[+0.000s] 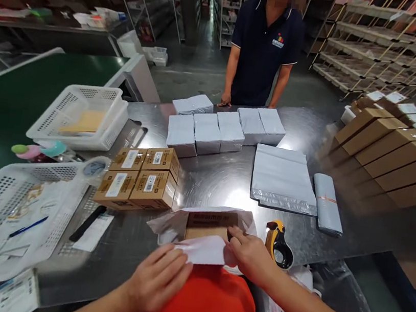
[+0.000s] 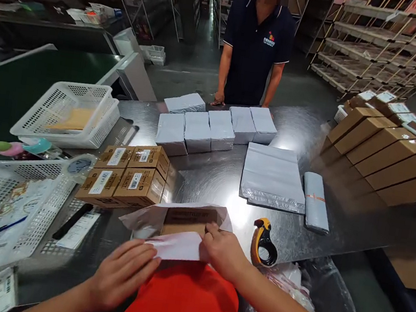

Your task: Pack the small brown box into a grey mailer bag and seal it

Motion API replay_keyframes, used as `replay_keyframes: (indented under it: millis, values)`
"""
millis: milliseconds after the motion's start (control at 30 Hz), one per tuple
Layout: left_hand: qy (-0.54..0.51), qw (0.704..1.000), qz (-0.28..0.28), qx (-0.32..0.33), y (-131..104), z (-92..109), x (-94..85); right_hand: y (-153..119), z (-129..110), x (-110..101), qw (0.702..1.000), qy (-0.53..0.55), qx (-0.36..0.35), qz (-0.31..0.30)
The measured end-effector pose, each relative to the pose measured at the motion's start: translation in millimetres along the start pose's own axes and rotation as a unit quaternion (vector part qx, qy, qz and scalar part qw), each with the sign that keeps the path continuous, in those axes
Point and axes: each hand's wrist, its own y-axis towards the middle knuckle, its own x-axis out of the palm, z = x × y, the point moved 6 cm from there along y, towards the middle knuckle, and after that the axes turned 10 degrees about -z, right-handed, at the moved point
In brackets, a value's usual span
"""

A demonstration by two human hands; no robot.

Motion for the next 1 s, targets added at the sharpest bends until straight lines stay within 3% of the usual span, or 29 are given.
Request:
replay_keyframes:
  millis: [67,167,267,400,467,567,700,800,900,1000]
  values:
    - [0.011,0.998,0.005,-0.059,-1,0,0.6,-2,-1,1,1.0,-0.028,0.002,-0.009]
    - [0.008,0.98,0.041,-0.192,-14,-21,-4.2,-2,-1,0,0.999,-0.031,0.009,-0.024]
    - [-0.034,0.966,0.056,-0.248,-33,-42,-5.7,0,-3,-2,0.999,-0.021,0.005,-0.04]
    - [-0.099,0.968,-0.056,-0.224,-40,-60,11.6,3,-4,-1,0.999,-0.017,0.008,-0.049]
    - [-0.112,0.967,-0.086,-0.213,-36,-69,15.6,4,-4,-1,0.999,-0.007,0.007,-0.047]
    - [-0.051,0.981,-0.083,-0.167,-24,-74,9.8,4,-3,-1,0.999,0.003,0.01,-0.048]
    - [0.073,0.992,-0.05,-0.095,-10,-63,2.0,4,-3,-4,0.998,0.001,0.02,-0.055]
    - [0.057,0.985,-0.02,-0.16,-10,-65,1.4,4,-2,-6,0.997,0.002,0.027,-0.07]
    - [-0.034,0.973,0.013,-0.23,-14,-75,0.8,4,-2,-7,0.996,0.003,0.028,-0.081]
    - [-0.181,0.946,-0.022,-0.268,-14,-91,8.2,4,1,-7,0.997,0.01,0.033,-0.069]
